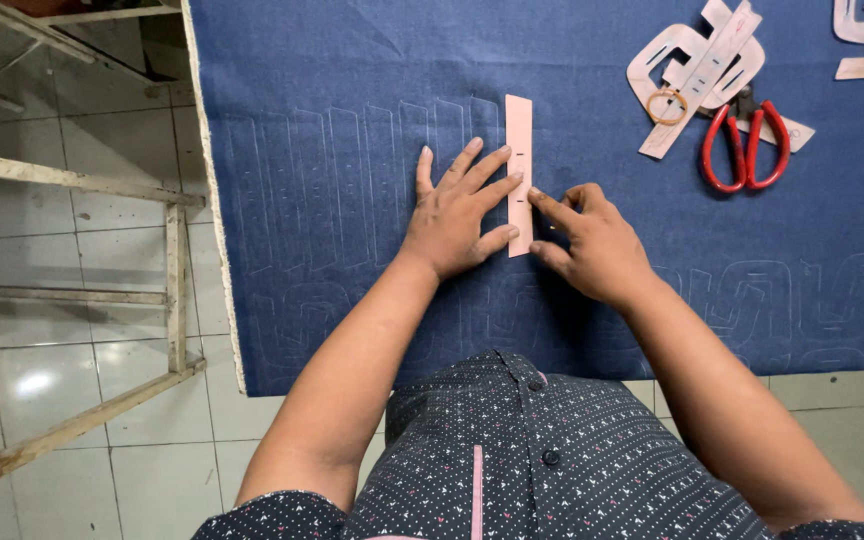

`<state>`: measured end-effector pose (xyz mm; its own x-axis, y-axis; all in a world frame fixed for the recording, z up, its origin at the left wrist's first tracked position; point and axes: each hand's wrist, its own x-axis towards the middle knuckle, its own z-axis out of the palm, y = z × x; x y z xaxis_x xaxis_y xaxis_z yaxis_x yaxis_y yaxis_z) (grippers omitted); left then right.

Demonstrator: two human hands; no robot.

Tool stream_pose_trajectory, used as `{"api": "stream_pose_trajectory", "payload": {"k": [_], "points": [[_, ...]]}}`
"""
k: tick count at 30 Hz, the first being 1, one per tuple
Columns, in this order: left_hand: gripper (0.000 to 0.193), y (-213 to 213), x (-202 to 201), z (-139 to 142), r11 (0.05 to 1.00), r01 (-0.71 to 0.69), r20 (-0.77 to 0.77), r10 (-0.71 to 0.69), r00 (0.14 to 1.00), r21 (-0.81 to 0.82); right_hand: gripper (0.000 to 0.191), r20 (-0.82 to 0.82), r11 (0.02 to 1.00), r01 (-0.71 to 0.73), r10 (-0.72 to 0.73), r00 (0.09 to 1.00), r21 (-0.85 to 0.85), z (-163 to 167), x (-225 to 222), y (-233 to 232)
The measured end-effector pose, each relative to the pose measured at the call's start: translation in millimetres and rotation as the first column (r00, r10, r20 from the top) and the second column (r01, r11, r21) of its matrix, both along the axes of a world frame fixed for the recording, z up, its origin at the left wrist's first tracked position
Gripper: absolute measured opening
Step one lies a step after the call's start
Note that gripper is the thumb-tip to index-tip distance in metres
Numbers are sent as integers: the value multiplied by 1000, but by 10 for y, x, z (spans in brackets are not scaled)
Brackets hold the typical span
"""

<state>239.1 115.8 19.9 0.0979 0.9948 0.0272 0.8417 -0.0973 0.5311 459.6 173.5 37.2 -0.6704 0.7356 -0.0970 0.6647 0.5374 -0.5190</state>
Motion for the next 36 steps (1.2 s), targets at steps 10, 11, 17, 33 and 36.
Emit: {"api": "stream_pose_trajectory", "payload": {"k": [10, 11, 17, 33, 36], "points": [[63, 139, 756, -145, 903, -157, -188, 87, 978, -399, 20, -196, 991, -43, 67, 978, 124, 308, -331, 576], [69, 141, 849, -188, 870, -230, -143, 185, 972, -435, 20, -217, 991, -96, 115, 969, 96, 311, -378, 613], [48, 247, 973, -308, 612, -399, 47, 581, 812, -683, 19, -96, 971, -216, 207, 974, -99, 202, -542, 691], [20, 170, 602, -109, 981, -80, -231, 121, 965, 178, 9, -262, 945, -96, 182, 948, 313, 13, -752, 1217], [18, 198, 567, -102, 987, -66, -222, 98, 970, 147, 10, -273, 962, -80, 153, 950, 261, 6, -707, 1234]]}}
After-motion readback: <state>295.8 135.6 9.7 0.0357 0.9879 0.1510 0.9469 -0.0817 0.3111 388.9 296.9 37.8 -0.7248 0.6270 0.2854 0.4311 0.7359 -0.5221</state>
